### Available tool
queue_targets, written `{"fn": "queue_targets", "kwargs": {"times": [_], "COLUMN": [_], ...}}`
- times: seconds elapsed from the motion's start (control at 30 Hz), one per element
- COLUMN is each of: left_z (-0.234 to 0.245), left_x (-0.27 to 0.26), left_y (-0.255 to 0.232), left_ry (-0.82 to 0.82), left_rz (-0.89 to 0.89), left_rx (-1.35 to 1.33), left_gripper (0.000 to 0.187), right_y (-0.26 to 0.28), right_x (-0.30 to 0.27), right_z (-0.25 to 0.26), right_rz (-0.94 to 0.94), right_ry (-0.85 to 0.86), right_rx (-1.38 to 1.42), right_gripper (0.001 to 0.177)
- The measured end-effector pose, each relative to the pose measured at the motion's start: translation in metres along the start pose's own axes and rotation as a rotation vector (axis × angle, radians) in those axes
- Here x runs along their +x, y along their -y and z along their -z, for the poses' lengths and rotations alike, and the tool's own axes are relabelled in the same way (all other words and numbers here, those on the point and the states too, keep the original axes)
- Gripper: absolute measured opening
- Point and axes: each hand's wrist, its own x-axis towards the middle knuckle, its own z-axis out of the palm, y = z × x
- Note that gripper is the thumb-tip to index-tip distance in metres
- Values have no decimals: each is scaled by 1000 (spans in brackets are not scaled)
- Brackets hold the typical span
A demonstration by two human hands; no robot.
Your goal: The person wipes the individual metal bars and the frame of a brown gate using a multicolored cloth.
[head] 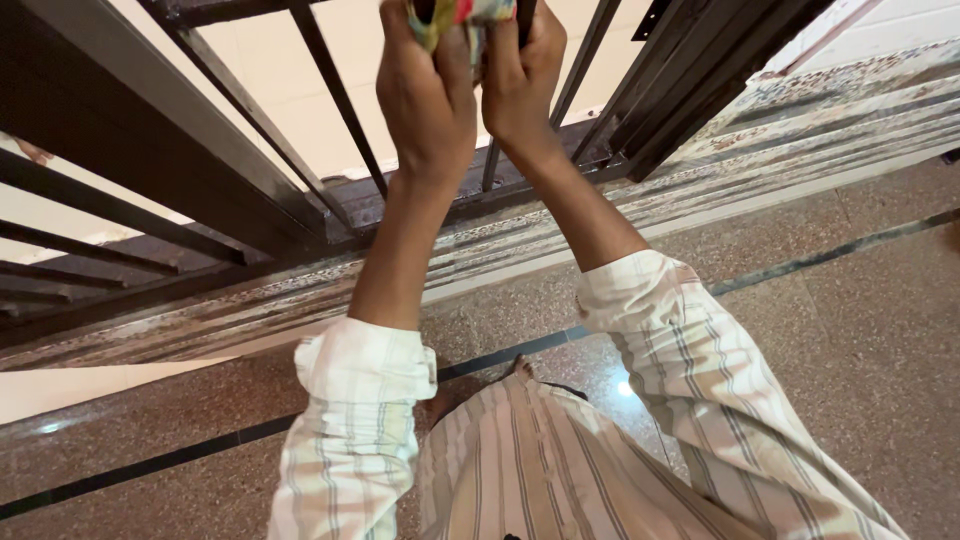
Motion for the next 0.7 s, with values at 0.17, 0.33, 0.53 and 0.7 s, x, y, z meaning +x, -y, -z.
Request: {"fn": "queue_targets", "kwargs": {"times": [0.17,0.33,0.53,0.7], "left_z": [-6,3,3,6], "left_x": [-70,-155,-192,-195], "left_y": [43,85,93,83], "left_ry": [35,157,165,189], "left_rz": [147,125,240,233], "left_rx": [289,460,555,554], "left_gripper": [21,16,22,24], "right_y": [-9,-16,-9,-9], "right_x": [-2,2,0,-1], "right_z": [2,3,-1,0], "right_rz": [103,90,12,-23], "right_ry": [26,88,59,65], "right_rx": [-15,109,169,201], "right_gripper": [36,46,36,40]}}
